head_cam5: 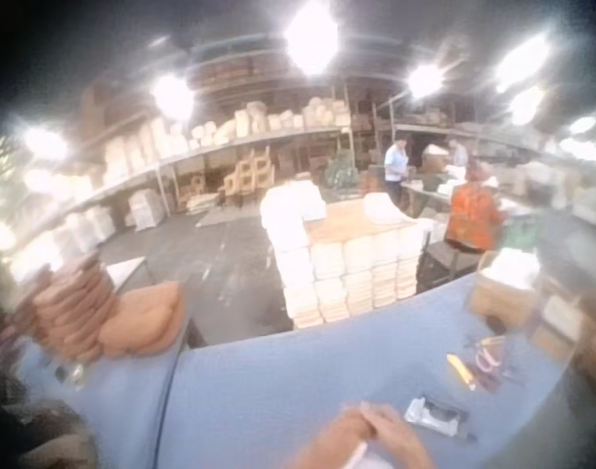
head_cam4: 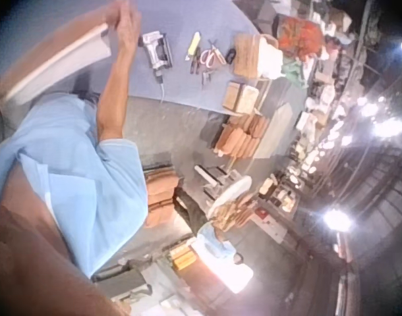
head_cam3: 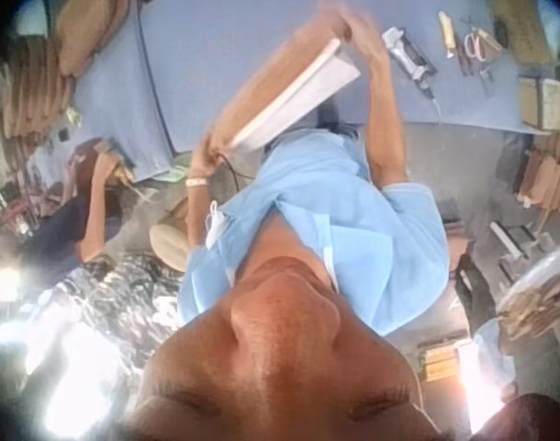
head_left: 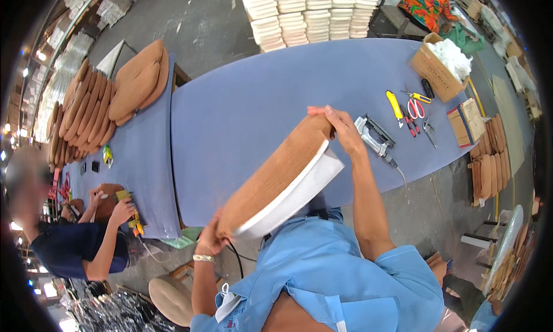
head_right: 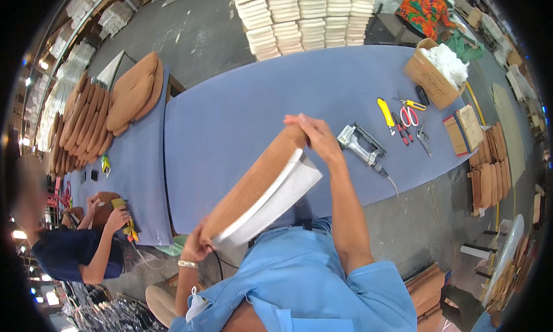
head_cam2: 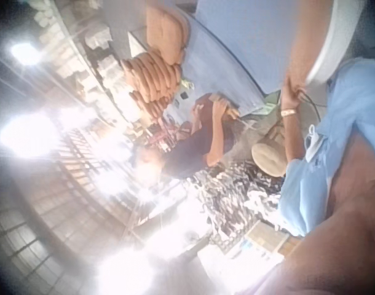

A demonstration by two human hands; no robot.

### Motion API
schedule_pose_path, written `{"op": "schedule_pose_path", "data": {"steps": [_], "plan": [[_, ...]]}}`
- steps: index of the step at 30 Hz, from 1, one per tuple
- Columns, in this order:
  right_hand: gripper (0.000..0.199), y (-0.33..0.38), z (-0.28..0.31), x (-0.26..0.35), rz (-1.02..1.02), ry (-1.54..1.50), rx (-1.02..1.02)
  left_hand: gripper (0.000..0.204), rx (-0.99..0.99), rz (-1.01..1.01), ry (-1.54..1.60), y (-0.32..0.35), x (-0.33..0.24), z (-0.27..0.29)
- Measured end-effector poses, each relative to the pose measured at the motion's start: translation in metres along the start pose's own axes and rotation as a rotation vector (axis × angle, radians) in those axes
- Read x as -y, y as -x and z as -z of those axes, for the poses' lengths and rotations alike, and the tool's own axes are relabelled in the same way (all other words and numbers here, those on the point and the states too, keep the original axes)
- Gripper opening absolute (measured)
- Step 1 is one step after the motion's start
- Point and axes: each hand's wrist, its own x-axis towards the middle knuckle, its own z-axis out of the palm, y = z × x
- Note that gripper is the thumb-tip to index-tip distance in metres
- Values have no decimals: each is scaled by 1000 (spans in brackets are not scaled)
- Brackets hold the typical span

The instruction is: The person assembles cushion covers by inserting foam inserts into fabric shells and securing the edges with a staple gun. They repeatedly pick up foam pieces, align them with the covers, and staple the seams while working at a table in a workshop.

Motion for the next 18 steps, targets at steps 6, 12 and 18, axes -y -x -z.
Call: {"op": "schedule_pose_path", "data": {"steps": [6,12,18], "plan": [[45,-69,2,27,348,272,-227,45,227,133,-585,-20,19,-65],[57,-138,56,-84,157,472,-425,68,247,128,-1111,-56,5,-193],[50,-132,27,-73,12,340,-252,83,0,-971,-1234,-102,11,-270]]}}
